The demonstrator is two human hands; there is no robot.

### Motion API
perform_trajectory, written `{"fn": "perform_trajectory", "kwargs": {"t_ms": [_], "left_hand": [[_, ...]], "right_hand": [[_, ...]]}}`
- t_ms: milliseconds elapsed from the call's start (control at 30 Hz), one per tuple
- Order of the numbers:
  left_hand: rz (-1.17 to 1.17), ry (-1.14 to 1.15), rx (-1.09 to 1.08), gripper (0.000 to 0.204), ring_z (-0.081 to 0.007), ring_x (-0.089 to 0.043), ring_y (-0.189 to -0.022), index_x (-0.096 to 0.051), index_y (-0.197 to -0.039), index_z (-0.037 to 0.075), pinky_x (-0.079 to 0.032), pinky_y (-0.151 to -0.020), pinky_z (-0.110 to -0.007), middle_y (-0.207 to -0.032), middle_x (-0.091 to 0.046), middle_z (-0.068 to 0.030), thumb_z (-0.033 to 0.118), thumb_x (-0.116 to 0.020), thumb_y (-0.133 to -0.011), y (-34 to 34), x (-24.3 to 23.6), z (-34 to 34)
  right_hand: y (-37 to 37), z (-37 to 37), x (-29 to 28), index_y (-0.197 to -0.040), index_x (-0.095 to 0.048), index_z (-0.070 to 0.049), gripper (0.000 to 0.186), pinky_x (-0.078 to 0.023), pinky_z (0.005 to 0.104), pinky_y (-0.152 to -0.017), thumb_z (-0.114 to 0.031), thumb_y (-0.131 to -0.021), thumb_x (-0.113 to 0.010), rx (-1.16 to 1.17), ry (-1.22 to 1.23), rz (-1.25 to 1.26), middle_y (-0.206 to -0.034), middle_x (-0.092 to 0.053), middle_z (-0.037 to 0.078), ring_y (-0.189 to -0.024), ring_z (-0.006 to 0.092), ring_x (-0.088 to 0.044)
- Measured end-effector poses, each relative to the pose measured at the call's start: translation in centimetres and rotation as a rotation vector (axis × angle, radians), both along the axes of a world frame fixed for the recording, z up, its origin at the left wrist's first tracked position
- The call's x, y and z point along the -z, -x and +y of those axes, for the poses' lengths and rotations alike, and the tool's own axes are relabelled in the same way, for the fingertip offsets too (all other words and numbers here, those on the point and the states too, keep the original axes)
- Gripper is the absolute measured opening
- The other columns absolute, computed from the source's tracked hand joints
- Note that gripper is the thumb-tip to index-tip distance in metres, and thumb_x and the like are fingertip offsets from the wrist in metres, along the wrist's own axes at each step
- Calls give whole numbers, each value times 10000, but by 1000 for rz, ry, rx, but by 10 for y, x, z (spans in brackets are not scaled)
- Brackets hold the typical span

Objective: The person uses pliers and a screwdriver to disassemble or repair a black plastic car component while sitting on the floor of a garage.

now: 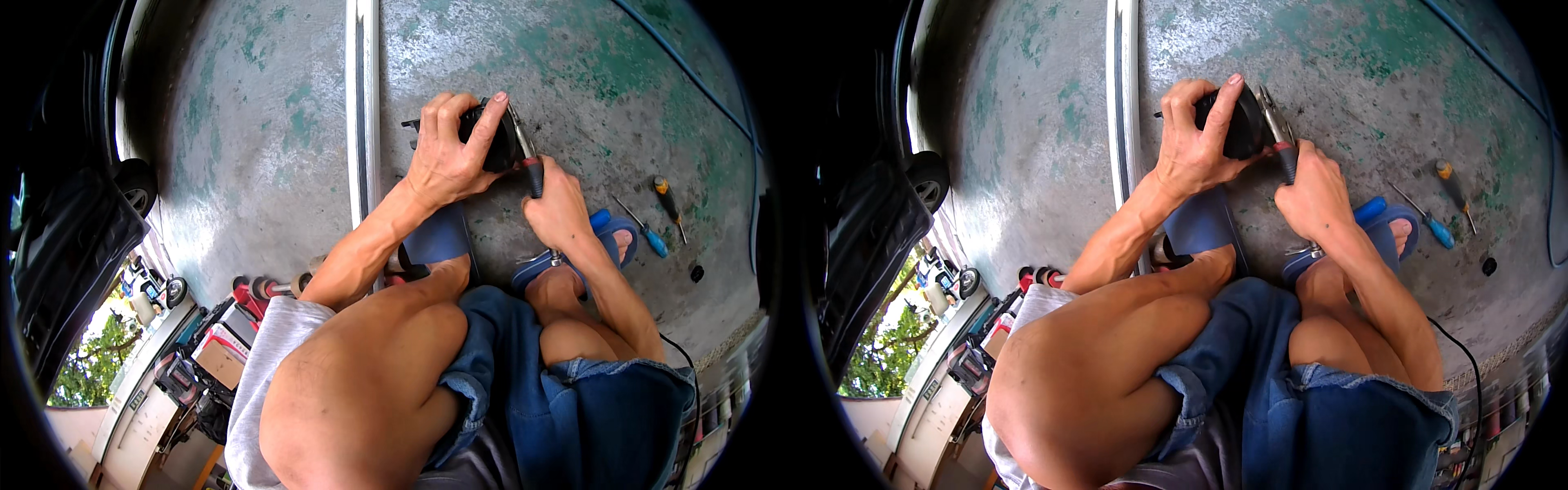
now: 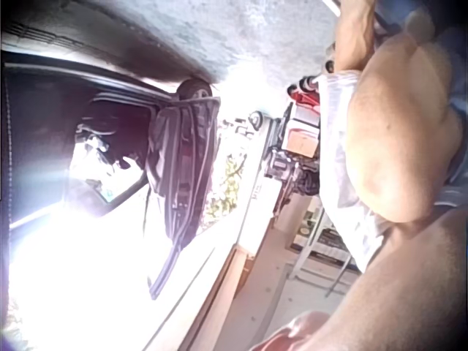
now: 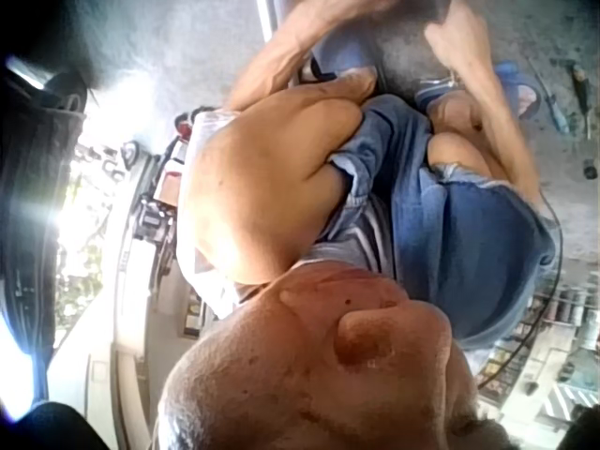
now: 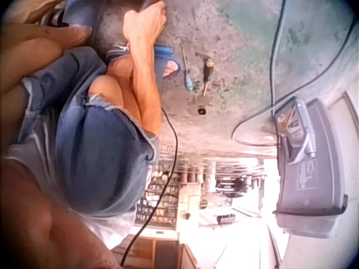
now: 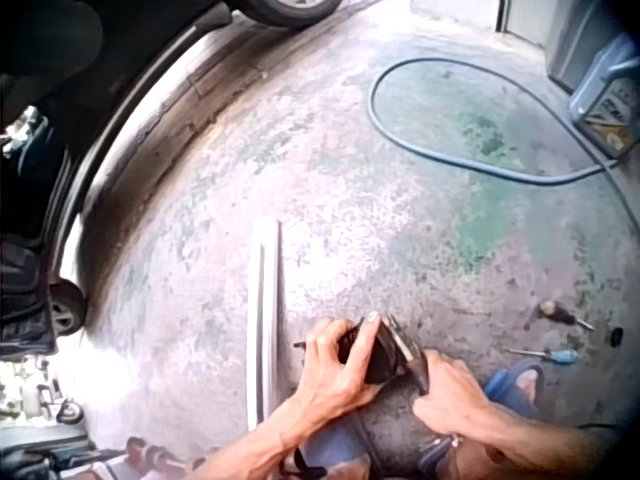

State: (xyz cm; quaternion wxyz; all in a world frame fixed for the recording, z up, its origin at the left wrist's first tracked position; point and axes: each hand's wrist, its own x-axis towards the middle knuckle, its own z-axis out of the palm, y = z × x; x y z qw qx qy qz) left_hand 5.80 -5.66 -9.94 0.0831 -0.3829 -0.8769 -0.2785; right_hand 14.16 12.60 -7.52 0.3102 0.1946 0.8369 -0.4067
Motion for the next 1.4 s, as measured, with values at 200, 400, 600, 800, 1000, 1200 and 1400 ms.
{"fn": "perform_trajectory", "kwargs": {"t_ms": [200,400,600,800,1000,1200,1400], "left_hand": [[-162,8,-28,1013,-383,-513,-1098,-478,-1464,110,-458,-934,-470,-1234,-496,-198,241,-951,-578,-3,-2,-7],[-258,48,-68,1033,-394,-546,-1079,-471,-1438,113,-488,-911,-462,-1251,-512,-187,141,-928,-512,-6,1,-7],[-223,-9,-101,967,-384,-548,-1059,-514,-1352,105,-501,-873,-451,-1216,-517,-177,146,-931,-480,-13,15,-7],[-159,-67,-133,962,-373,-556,-1041,-529,-1330,102,-493,-862,-451,-1201,-526,-168,173,-932,-460,-20,23,-4],[-162,-61,-174,932,-379,-564,-1021,-543,-1314,97,-492,-865,-458,-1184,-538,-171,182,-913,-462,-18,21,0],[-186,-71,-208,919,-398,-548,-1072,-544,-1328,95,-476,-911,-483,-1218,-528,-186,177,-900,-485,-13,17,3],[-115,-20,-258,896,-444,-492,-1211,-517,-1406,65,-411,-1032,-514,-1335,-498,-223,232,-880,-603,-15,-15,1]], "right_hand": [[3,0,4,-1193,-562,53,472,-474,525,-906,-34,-733,-618,-54,-43,16,-1077,-641,328,-1044,514,-605],[5,1,7,-1206,-554,51,472,-470,533,-958,-26,-746,-630,-96,-85,5,-1156,-621,323,-1099,511,-588],[4,3,17,-1256,-522,101,554,-500,523,-944,-19,-727,-629,-148,-144,67,-1156,-618,337,-1079,502,-612],[-4,4,27,-1341,-476,144,672,-524,508,-934,-25,-711,-640,-183,-173,127,-1180,-615,351,-1071,487,-633],[0,4,26,-1342,-490,105,647,-520,511,-932,-20,-726,-644,-152,-163,155,-1182,-622,346,-1072,488,-632],[11,5,19,-1339,-518,27,626,-506,518,-906,-1,-729,-654,-77,-119,165,-1114,-654,319,-1055,499,-628],[32,3,11,-1292,-557,11,567,-498,521,-879,-28,-734,-649,-24,-130,238,-1039,-671,317,-1016,506,-636]]}}
